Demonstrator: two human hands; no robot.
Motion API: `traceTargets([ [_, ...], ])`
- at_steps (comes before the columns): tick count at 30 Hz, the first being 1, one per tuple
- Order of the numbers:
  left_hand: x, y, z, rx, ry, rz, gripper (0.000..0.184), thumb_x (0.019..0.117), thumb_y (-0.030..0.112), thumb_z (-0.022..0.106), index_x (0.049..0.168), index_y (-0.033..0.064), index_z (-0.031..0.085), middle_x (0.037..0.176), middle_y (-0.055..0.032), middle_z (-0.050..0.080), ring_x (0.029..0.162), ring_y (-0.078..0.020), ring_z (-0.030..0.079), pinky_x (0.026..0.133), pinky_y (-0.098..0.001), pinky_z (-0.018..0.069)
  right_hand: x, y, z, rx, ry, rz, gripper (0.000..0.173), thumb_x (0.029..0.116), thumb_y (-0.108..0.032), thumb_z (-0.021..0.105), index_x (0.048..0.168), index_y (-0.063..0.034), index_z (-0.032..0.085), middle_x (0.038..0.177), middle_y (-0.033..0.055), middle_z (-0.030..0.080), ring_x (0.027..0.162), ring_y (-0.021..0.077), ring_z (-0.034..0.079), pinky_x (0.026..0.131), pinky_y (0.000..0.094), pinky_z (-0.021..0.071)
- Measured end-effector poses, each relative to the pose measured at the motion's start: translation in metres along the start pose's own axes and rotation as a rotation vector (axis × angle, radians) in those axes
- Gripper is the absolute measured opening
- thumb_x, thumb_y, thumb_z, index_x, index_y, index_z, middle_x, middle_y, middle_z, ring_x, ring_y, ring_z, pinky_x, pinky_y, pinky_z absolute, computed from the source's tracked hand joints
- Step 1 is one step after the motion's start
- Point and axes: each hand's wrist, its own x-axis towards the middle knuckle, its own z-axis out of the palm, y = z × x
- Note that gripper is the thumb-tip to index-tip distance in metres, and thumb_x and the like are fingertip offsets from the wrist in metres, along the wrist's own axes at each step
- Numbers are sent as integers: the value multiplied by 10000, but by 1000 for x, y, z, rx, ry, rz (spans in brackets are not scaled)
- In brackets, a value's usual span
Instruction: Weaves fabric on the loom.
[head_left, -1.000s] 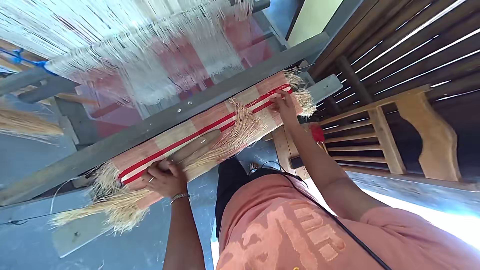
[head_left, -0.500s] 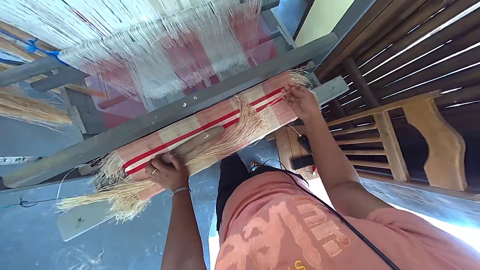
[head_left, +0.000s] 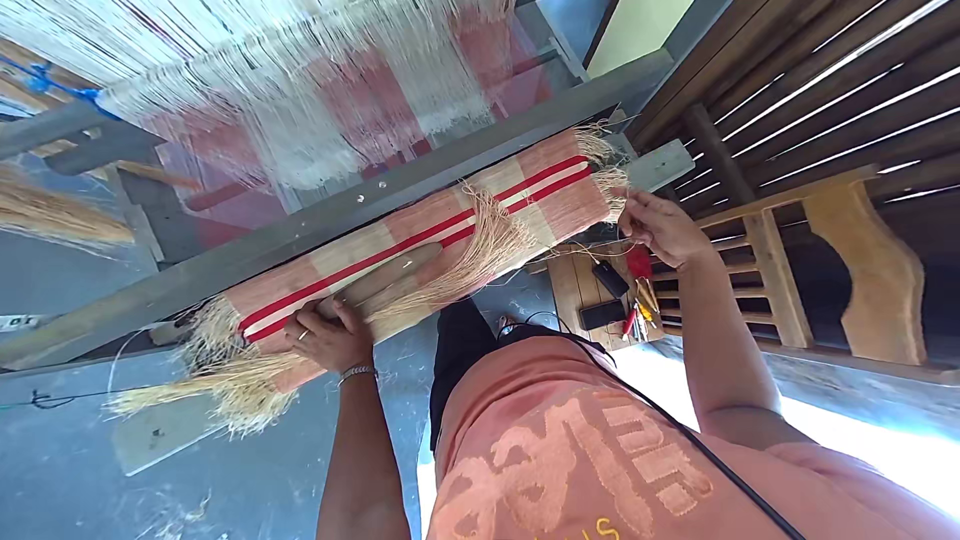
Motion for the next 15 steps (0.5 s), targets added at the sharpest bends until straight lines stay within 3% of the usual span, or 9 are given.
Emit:
traceTargets([
  [2,0,0,0,-2,-3,-8,605,1009,547,368,1312,82,610,1377,-249,552,1334,-423,493,1149,-543,323,-11,0,-3,21,-65,-13,359,1106,-272,369,1318,-141,627,720,-70,519,610,19,495,628,187,482],
  [4,0,0,-2,-4,-17,-13,610,1010,549,361,1323,83,600,1388,-256,541,1347,-432,482,1159,-557,309,-24,-8,-3,136,-122,-138,312,1079,-294,427,1213,-150,668,769,-74,572,697,42,570,735,237,535],
  [7,0,0,-4,-9,-28,2,634,1019,563,346,1332,74,598,1390,-270,543,1345,-447,486,1152,-562,325,-39,-30,-3,123,-70,-290,285,1081,-350,464,1152,-169,672,1030,-8,700,949,126,672,900,323,563],
  [10,0,-2,-2,7,-16,6,644,1018,575,341,1325,74,605,1377,-260,555,1336,-437,495,1147,-547,335,-49,-46,-8,117,3,-367,255,1090,-301,428,1111,-153,636,1214,64,697,1115,215,682,1007,396,550],
  [12,1,-1,-2,9,-19,0,629,1019,569,351,1320,81,611,1377,-255,556,1336,-433,494,1146,-544,335,-57,-50,-14,164,-28,-429,241,1083,-306,466,1106,-162,658,1184,56,704,1069,217,693,979,412,564],
  [15,1,-2,1,5,6,1,616,1019,571,365,1306,94,628,1357,-240,572,1317,-411,516,1135,-526,350,-67,-48,-12,182,-129,-391,249,1059,-375,532,1090,-192,698,944,-23,722,735,83,682,681,262,602],
])
